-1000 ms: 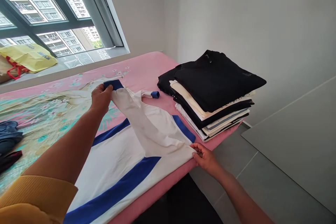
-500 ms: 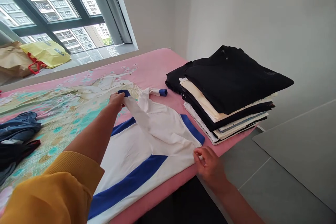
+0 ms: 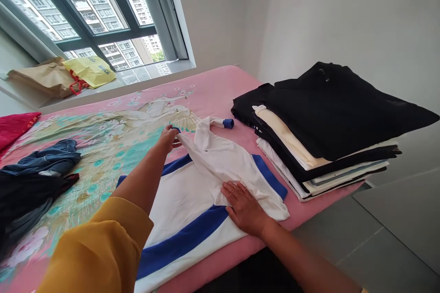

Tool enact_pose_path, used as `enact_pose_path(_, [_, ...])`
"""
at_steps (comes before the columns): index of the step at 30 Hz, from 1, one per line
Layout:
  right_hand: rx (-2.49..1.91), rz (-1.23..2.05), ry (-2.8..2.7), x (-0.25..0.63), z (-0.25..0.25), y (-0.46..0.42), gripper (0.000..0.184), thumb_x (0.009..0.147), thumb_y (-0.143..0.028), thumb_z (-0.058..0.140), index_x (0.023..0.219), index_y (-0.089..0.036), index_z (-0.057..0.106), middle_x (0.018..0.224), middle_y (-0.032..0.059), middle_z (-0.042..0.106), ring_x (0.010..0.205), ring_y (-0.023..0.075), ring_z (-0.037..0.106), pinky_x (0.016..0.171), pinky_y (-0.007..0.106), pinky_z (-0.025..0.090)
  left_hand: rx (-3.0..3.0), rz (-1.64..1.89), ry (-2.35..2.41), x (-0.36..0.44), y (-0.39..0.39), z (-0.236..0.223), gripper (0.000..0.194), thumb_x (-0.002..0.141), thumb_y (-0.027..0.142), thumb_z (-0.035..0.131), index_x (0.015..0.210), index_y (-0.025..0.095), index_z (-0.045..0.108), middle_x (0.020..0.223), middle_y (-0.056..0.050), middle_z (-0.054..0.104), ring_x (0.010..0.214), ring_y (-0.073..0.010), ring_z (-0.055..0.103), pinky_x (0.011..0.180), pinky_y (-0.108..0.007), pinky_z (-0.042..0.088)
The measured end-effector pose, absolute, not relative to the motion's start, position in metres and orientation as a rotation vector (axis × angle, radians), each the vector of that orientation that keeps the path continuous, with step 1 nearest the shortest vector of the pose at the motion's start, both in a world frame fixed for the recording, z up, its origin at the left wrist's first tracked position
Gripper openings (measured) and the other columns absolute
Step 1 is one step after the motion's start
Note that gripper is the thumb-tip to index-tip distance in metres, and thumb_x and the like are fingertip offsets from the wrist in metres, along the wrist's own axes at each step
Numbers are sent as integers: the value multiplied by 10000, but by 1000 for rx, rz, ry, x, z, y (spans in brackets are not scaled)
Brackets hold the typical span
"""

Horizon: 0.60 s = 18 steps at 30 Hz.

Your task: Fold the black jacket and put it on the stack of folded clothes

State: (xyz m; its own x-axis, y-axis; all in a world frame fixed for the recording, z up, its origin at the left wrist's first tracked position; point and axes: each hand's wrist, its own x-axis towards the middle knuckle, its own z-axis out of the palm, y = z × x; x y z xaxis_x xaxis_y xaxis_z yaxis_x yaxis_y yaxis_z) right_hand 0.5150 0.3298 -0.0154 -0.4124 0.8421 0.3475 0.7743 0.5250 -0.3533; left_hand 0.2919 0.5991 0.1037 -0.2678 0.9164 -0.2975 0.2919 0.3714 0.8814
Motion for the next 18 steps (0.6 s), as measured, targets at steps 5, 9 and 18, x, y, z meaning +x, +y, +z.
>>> enact_pose_path(5, [-1307, 180, -2306, 512, -14, 327, 532, 873, -195, 450, 1399, -146, 384, 1433, 93, 382, 1358, 222, 277, 1137, 480, 250, 1152, 742, 1797, 270, 589, 83, 354, 679, 206, 576, 1027, 231, 518, 786, -22, 602, 569, -142, 602, 583, -328, 518])
enact_pose_path(9, [-1304, 164, -2315, 510, -15, 328, 553, 850, -165, 453, 1399, -157, 385, 1430, 93, 385, 1350, 235, 292, 1124, 497, 265, 1286, 606, 1915, 249, 585, 67, 281, 618, 309, 670, 848, 193, 556, 680, -29, 618, 580, -169, 601, 544, -284, 462])
enact_pose_path(18, [-1303, 169, -2312, 510, -18, 329, 558, 838, -166, 459, 1392, -173, 394, 1424, 89, 395, 1340, 240, 311, 1115, 500, 276, 1646, 781, 1963, 225, 581, 71, 223, 573, 340, 613, 449, 208, 484, 491, 11, 493, 623, -170, 529, 545, -258, 350])
